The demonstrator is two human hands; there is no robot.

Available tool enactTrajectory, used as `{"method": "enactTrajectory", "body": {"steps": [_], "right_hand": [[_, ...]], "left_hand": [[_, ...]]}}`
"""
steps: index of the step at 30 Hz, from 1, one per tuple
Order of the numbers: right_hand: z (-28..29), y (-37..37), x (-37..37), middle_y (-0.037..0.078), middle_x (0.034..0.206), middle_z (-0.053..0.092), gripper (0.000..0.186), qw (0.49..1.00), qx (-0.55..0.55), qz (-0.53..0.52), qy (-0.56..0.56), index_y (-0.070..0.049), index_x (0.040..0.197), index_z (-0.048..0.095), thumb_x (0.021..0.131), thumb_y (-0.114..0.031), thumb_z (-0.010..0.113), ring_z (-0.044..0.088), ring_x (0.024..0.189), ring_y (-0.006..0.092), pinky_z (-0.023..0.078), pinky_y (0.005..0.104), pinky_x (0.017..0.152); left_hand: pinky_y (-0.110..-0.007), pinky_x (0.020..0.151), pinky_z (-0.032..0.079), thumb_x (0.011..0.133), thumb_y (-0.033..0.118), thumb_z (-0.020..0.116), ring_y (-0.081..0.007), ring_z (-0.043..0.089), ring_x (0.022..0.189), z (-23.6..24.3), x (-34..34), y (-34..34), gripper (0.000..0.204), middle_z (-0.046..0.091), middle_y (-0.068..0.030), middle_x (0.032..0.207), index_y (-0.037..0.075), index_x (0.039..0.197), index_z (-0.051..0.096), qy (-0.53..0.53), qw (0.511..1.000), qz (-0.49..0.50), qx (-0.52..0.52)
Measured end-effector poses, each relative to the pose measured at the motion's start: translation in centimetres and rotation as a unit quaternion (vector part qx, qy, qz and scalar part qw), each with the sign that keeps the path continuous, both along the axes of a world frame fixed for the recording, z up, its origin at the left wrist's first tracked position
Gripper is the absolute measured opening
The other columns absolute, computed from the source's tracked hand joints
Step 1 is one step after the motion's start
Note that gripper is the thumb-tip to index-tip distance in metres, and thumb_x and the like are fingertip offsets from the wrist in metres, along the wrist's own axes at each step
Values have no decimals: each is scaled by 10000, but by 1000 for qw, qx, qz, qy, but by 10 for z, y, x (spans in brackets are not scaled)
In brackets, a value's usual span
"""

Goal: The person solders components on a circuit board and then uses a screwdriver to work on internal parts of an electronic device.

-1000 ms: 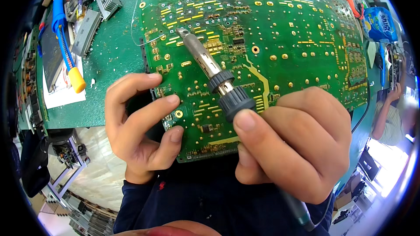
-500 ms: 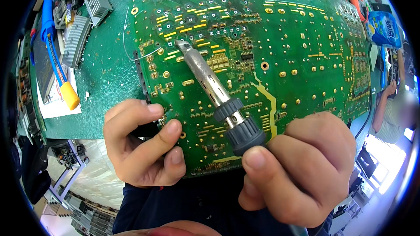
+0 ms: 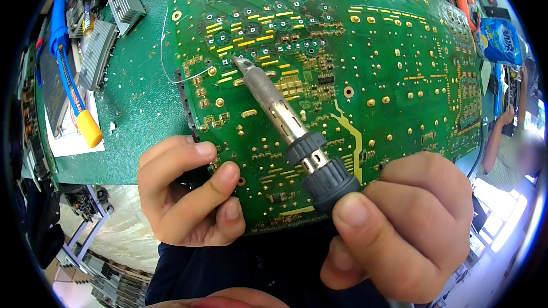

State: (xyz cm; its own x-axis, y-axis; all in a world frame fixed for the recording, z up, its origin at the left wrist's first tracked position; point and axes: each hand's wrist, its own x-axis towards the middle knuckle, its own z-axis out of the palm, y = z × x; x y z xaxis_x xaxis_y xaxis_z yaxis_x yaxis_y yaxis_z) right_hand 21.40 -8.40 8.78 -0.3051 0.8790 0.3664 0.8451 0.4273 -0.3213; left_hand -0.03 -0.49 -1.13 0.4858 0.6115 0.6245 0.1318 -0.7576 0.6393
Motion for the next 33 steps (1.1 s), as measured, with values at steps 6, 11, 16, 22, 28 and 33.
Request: {"method": "enactTrajectory", "body": {"steps": [6,11,16,22,28,33], "right_hand": [[-1,1,5,96,658,515,391,999,10,30,9,61,1097,534,993,-315,564,457,509,182,325,313,427],[-4,6,7,113,652,530,314,998,46,27,46,80,1031,562,963,-227,568,461,508,188,336,313,435],[-6,-4,14,108,649,533,387,997,56,25,50,60,1069,572,988,-318,557,471,531,183,327,309,450],[-7,-13,4,83,673,527,401,996,42,-67,40,-30,1111,586,995,-412,554,488,582,191,356,325,518],[-4,-12,3,83,704,537,372,997,24,-64,33,-50,1137,575,990,-391,571,498,606,198,366,326,535],[-3,-10,-1,83,710,541,354,997,14,-70,25,-54,1136,575,985,-374,585,500,604,198,373,326,538]], "left_hand": [[-375,736,496,750,214,698,-303,599,858,2,-1,2,286,626,-187,1048,46,974,757,6,1000,-9,-2],[-382,743,498,752,214,701,-309,599,861,0,0,3,295,624,-192,1051,44,986,755,1,1000,-9,2],[-380,756,501,774,230,698,-305,599,871,0,-1,2,289,623,-199,1054,49,992,755,1,1000,-8,-3],[-375,756,500,796,247,694,-300,597,871,0,-1,3,283,625,-193,1056,54,995,756,5,1000,-11,-2],[-376,751,501,794,243,692,-299,595,870,-2,-1,3,284,626,-192,1056,52,995,754,-1,1000,-9,0],[-378,752,501,797,245,693,-300,595,871,0,-1,3,282,627,-191,1059,54,996,753,2,1000,-12,-3]]}}
